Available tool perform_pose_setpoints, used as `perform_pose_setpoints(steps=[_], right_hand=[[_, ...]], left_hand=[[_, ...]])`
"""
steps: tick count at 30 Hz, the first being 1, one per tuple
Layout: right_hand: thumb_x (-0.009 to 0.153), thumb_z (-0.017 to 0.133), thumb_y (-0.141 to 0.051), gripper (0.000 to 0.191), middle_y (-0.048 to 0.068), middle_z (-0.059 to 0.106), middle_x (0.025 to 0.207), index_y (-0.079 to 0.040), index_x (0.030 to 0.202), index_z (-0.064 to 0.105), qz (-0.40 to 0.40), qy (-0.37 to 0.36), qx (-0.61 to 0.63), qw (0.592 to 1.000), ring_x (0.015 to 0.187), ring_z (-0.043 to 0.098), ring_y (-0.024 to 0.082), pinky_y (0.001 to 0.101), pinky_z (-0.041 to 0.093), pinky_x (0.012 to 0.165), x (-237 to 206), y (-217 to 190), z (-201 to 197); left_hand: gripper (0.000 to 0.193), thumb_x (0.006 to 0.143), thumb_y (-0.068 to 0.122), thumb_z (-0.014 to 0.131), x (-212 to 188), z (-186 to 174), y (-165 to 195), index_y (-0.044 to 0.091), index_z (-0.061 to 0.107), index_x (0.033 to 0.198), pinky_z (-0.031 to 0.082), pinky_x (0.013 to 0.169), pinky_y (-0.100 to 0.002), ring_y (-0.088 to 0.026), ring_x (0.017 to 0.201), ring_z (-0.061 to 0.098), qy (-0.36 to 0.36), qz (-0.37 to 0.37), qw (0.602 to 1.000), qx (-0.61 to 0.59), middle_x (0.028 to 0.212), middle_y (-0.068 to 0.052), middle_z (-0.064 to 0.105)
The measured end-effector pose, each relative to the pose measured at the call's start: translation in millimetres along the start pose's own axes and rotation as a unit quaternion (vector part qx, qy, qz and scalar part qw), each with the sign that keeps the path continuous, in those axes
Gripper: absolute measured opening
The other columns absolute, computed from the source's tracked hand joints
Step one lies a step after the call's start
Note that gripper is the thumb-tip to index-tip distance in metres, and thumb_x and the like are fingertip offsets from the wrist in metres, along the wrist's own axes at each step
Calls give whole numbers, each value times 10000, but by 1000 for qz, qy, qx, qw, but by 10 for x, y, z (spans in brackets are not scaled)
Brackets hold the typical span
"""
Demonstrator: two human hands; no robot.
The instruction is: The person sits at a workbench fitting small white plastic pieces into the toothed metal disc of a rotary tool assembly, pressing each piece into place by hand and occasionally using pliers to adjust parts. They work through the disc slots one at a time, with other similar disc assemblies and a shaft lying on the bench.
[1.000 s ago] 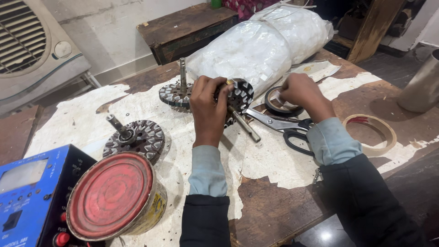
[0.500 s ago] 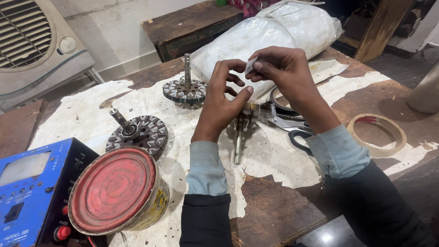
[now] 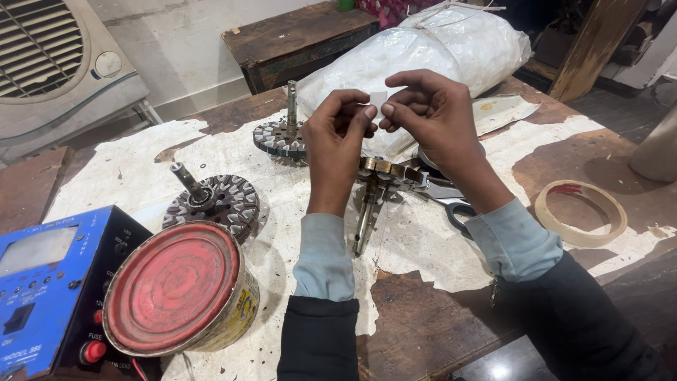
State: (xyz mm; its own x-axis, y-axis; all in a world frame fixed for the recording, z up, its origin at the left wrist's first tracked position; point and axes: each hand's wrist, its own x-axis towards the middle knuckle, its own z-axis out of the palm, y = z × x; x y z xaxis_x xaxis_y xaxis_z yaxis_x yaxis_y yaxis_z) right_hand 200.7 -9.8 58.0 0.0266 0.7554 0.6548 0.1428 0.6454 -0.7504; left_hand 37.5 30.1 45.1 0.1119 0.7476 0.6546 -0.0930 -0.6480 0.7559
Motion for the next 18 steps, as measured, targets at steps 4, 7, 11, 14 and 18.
perform_pose_setpoints(steps=[4, 7, 11, 14, 18], right_hand=[[975, 718, 25, 216, 105, 751, 965, 52, 1189, 699, -46, 27, -50, 997, 874, 746, 136, 281, 642, 795, -23, 35, 74], [994, 705, 15, 196, 91, 758, 979, 48, 1188, 708, -47, 26, -44, 998, 885, 744, 121, 268, 637, 815, -53, 66, 100], [1006, 702, 13, 177, 85, 755, 978, 46, 1179, 715, -56, 36, -53, 996, 887, 737, 113, 251, 622, 808, -80, 83, 115], [1012, 704, 16, 163, 89, 754, 989, 48, 1171, 720, -65, 44, -49, 996, 896, 735, 113, 248, 620, 808, -90, 92, 116], [1012, 685, 30, 121, 87, 756, 981, 52, 1126, 719, -62, 48, -46, 996, 888, 736, 111, 244, 616, 802, -109, 147, 120]], left_hand=[[137, 937, 61, 716, -13, 7, 14, 39, 710, 1071, 617, 586, -233, -87, 683, 723, -9, -31, 999, -25, 810, -51, 733], [120, 949, 42, 697, -15, 4, 10, 34, 705, 1069, 601, 567, -232, -81, 667, 710, -7, -35, 999, -15, 797, -47, 715], [102, 962, 20, 671, 2, 46, -17, 35, 696, 1059, 616, 575, -232, -74, 664, 697, -10, -17, 1000, -24, 800, -41, 707], [93, 969, -5, 656, 5, 68, -18, 38, 680, 1048, 602, 563, -236, -74, 658, 672, -14, -23, 999, -33, 802, -50, 697], [113, 991, -16, 579, 12, 127, 41, 63, 651, 1029, 612, 510, -232, -51, 635, 670, -28, -33, 999, -19, 792, -33, 691]])
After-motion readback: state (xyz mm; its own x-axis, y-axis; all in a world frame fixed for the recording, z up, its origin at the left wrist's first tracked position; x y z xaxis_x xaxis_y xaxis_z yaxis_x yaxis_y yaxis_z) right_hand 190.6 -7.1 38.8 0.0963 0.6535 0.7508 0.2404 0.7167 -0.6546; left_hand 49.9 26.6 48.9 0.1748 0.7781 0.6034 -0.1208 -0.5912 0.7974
